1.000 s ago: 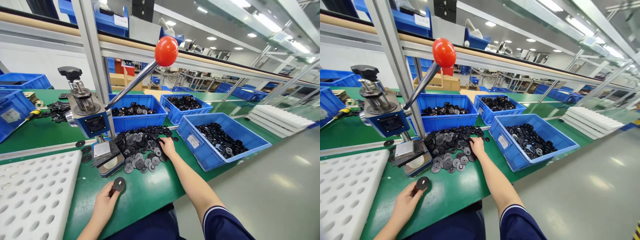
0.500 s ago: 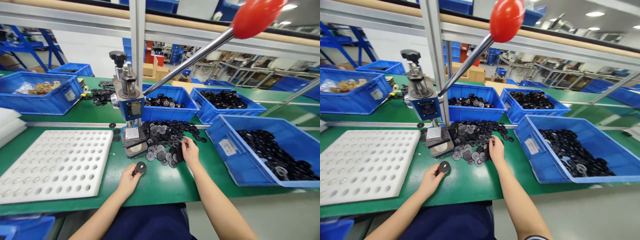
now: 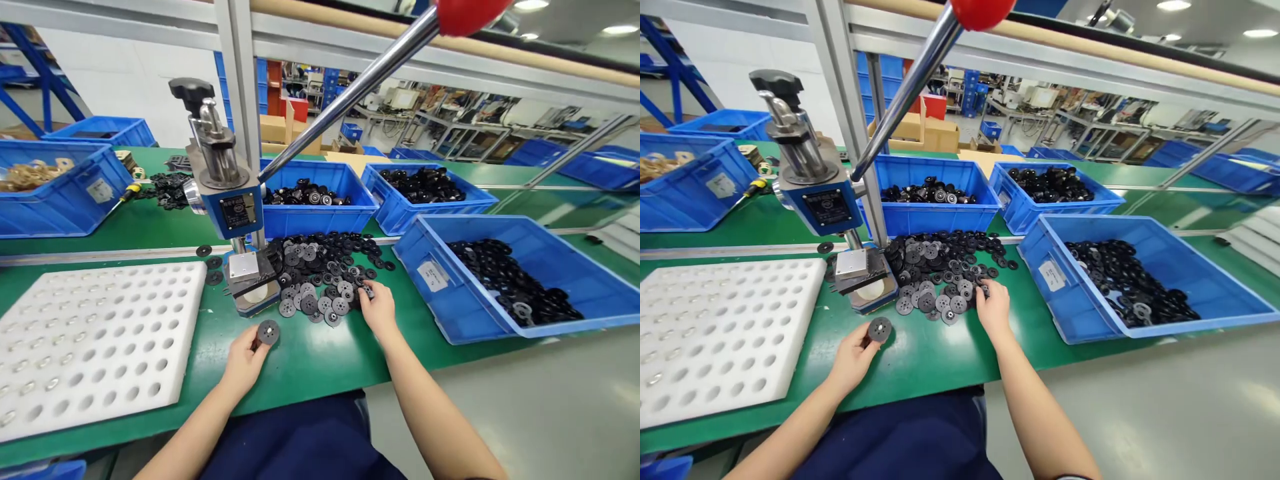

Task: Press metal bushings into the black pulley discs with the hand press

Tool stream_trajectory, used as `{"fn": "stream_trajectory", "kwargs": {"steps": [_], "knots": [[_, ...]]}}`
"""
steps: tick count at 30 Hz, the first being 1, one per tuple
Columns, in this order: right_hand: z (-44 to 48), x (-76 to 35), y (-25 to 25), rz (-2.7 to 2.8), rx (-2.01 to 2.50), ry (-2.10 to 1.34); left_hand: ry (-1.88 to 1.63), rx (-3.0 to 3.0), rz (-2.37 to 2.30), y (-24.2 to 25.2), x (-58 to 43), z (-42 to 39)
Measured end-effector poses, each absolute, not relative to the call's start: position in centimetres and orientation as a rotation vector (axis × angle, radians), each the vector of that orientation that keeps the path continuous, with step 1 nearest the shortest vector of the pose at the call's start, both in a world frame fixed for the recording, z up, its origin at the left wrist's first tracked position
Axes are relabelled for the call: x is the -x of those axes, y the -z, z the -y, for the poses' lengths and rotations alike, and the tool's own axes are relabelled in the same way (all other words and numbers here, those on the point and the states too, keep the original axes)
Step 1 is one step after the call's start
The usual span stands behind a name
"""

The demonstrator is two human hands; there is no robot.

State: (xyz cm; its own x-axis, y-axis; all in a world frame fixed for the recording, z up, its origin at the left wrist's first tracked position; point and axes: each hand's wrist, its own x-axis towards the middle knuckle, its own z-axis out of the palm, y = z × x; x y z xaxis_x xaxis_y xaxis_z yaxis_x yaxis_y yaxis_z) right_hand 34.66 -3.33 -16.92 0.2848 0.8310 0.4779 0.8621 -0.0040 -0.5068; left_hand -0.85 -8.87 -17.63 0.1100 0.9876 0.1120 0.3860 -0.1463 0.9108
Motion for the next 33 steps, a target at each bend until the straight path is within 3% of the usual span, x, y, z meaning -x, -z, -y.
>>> {"fn": "stream_trajectory", "kwargs": {"steps": [13, 24, 33], "knots": [[-2.3, -32.8, 15.1, 1.662, 1.75, -0.119, -1.085, -1.607, -1.366, 16.3, 0.5, 8.8], [8.6, -20.6, 16.9, 1.923, 1.328, -0.451, -1.103, -1.595, -1.343, 15.3, 0.2, 9.1], [10.0, -20.2, 17.6, 2.016, 1.347, -0.336, -1.114, -1.497, -1.329, 16.4, 0.5, 9.2]]}}
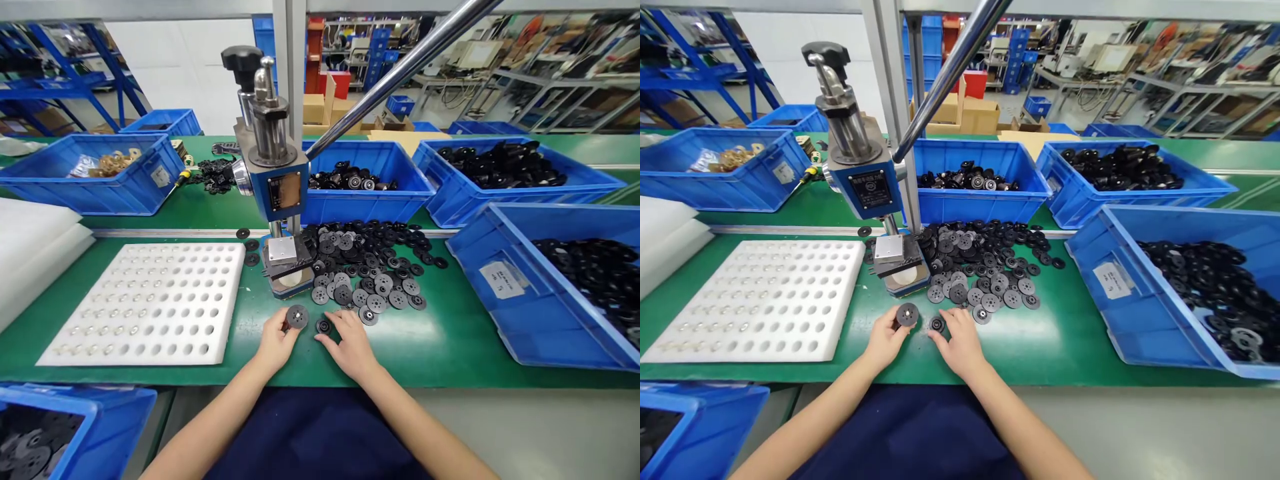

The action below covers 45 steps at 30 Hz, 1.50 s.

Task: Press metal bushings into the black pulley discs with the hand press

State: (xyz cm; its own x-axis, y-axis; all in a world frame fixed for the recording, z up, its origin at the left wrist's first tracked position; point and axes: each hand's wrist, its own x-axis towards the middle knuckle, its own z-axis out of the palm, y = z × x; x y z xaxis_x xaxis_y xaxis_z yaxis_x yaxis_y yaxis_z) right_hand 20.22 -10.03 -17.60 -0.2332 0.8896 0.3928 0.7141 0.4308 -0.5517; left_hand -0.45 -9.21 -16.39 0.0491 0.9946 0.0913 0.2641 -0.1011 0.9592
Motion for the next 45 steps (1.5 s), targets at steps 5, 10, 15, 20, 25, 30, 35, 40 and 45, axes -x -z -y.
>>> {"fn": "stream_trajectory", "kwargs": {"steps": [5, 10, 15, 20, 25, 30, 35, 40, 45], "knots": [[10.2, -19.8, 17.6, 2.063, 1.389, -0.325, -1.133, -1.401, -1.32, 16.0, 0.3, 9.4], [10.0, -19.7, 17.1, 2.063, 1.403, -0.301, -1.064, -1.286, -1.283, 15.4, 0.2, 10.3], [10.0, -19.8, 15.4, 1.935, 1.365, -0.433, -1.112, -1.593, -1.315, 15.2, 0.3, 11.0], [11.0, -18.8, 13.0, 1.955, 1.212, -0.558, -1.17, -1.765, -1.234, 15.8, 0.3, 11.1], [11.6, -17.1, 12.1, 2.08, 1.126, -0.515, -1.154, -1.808, -1.205, 16.4, 0.5, 11.1], [11.6, -16.7, 12.0, 2.109, 1.126, -0.417, -1.126, -1.803, -1.189, 16.4, 0.7, 11.0], [11.8, -16.6, 12.2, 2.127, 1.153, -0.405, -1.1, -1.788, -1.174, 16.4, 0.8, 11.0], [12.0, -16.2, 12.4, 2.124, 1.18, -0.385, -1.062, -1.771, -1.195, 16.4, 1.2, 11.1], [12.2, -15.9, 11.7, 2.212, 1.237, -0.429, -1.085, -1.813, -1.151, 16.4, 1.4, 11.0]]}}
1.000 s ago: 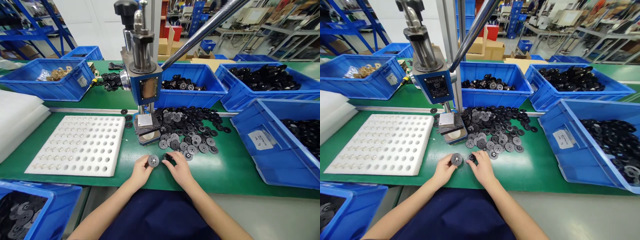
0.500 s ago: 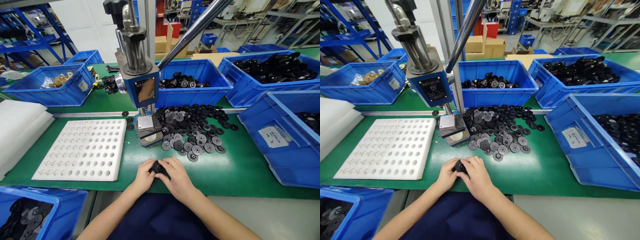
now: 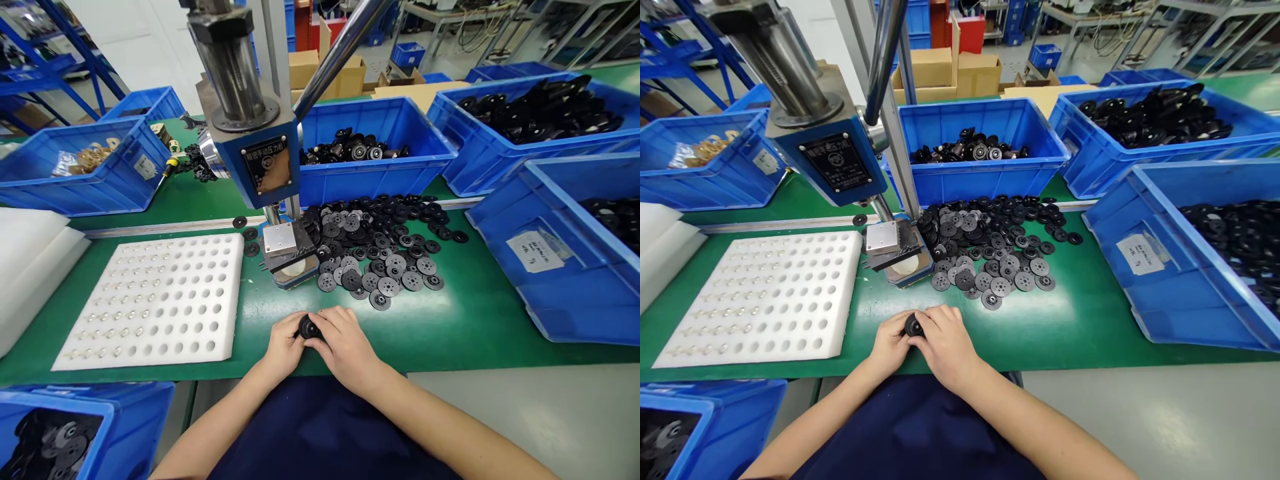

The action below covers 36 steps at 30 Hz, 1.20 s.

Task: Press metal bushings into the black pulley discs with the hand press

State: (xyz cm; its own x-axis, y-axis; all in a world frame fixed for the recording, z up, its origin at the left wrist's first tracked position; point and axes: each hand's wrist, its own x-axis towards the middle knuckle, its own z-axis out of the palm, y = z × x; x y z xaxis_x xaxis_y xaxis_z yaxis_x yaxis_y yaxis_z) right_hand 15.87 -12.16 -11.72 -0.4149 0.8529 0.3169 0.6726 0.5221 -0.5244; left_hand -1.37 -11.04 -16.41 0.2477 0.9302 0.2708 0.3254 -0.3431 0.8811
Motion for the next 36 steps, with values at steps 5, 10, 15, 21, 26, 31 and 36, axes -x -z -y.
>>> {"fn": "stream_trajectory", "kwargs": {"steps": [5, 10, 15, 21, 26, 31, 36], "knots": [[12.3, -15.4, 11.5, 2.283, 1.28, -0.357, -1.076, -1.836, -1.197, 16.7, 1.6, 11.1], [11.9, -15.0, 11.6, 2.305, 1.265, -0.31, -1.048, -1.809, -1.244, 16.8, 1.7, 11.1], [11.4, -14.8, 11.3, 2.31, 1.289, -0.346, -1.037, -1.779, -1.281, 16.4, 1.9, 11.0], [11.5, -14.9, 10.3, 2.235, 1.28, -0.39, -0.996, -1.72, -1.334, 15.2, 1.7, 10.9], [11.3, -16.0, 9.4, 2.079, 1.195, -0.411, -1.011, -1.552, -1.362, 14.8, 1.2, 11.4], [10.7, -18.7, 12.7, 1.878, 1.252, -0.48, -1.012, -1.266, -1.326, 13.6, 3.9, 11.2], [10.5, -19.6, 16.6, 1.862, 1.264, -0.466, -1.192, -1.399, -1.458, 5.9, 7.5, 8.3]]}}
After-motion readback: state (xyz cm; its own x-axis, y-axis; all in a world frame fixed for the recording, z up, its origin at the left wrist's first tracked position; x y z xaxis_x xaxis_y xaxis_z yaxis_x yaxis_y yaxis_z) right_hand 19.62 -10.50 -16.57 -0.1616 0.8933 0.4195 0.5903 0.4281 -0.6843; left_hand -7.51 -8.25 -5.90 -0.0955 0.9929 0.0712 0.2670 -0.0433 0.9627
